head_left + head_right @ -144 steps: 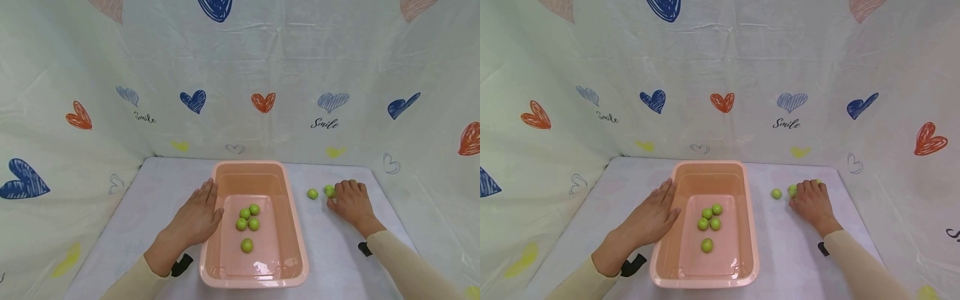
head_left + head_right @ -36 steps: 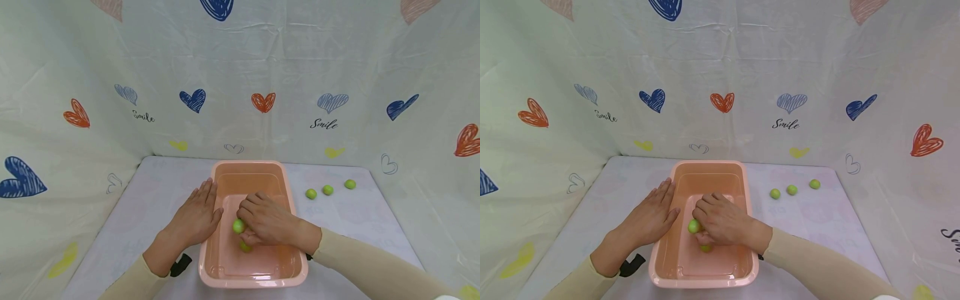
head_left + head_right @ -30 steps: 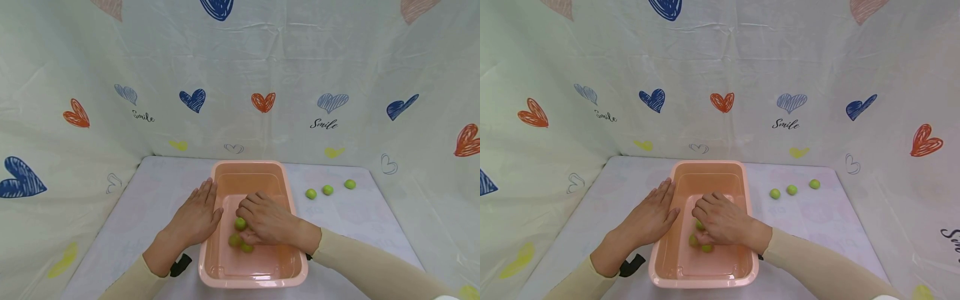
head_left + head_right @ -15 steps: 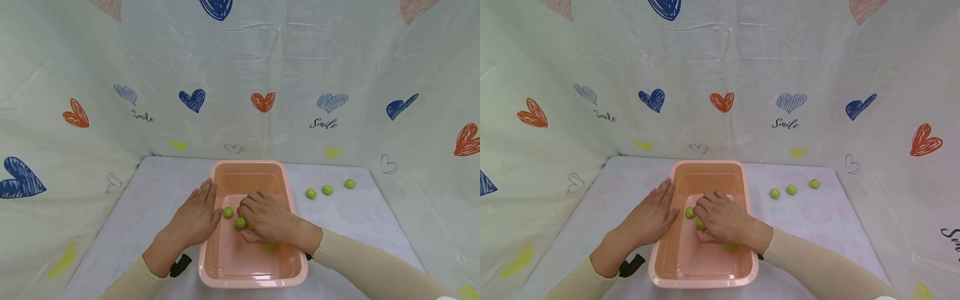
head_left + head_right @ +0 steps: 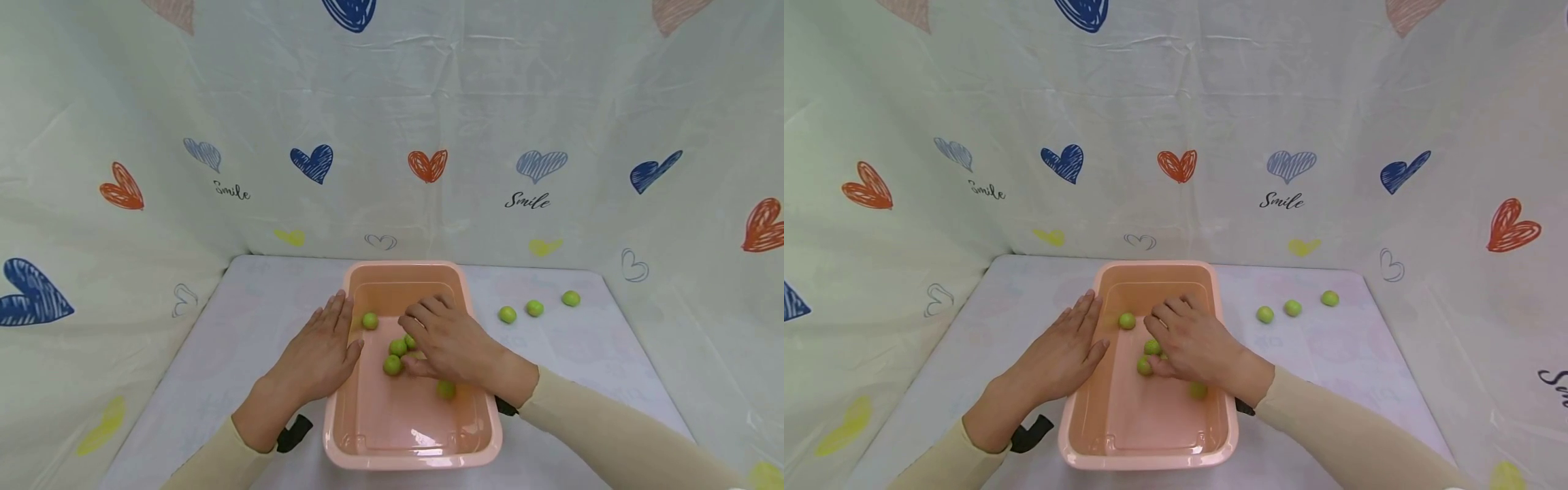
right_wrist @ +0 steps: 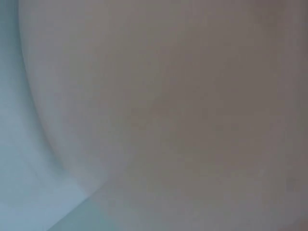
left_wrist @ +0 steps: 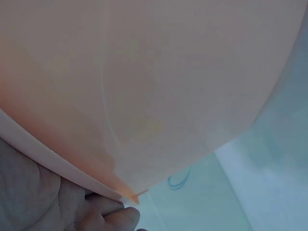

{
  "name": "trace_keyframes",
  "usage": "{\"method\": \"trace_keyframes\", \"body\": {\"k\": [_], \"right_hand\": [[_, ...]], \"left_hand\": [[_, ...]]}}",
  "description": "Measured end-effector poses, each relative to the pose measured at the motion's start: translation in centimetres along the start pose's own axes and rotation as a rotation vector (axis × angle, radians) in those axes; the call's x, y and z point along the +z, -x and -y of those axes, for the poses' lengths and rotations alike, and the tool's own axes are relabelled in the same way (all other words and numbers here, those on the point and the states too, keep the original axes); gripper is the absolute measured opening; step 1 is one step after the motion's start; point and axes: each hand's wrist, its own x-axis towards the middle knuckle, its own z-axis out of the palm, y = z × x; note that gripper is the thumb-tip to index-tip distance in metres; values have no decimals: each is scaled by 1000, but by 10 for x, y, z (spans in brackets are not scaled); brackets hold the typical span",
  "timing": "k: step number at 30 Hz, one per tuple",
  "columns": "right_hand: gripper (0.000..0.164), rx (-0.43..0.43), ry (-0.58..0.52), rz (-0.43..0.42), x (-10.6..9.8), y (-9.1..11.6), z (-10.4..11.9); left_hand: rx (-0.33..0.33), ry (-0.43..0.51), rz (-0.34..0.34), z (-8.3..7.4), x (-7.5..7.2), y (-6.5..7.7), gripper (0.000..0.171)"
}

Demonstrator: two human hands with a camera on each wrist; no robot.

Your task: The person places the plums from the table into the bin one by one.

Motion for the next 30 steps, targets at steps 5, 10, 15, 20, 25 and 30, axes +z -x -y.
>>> {"method": "trace_keyframes", "body": {"k": [5,10,15,20,25,30], "right_hand": [[49,94,9,-58,-7,6,-20],[50,221,36,-173,-13,16,-49],[42,366,48,-289,-6,39,-85],[39,488,83,-252,12,77,-116],[38,599,111,-85,28,117,-134],[40,683,113,85,41,152,-143]], "left_hand": [[-1,10,2,0,0,0,73],[-6,16,2,0,1,-1,73],[-11,34,-4,0,1,0,73],[-8,33,11,0,1,-1,73],[-3,11,10,0,1,0,73],[-3,5,7,0,1,0,72]]}}
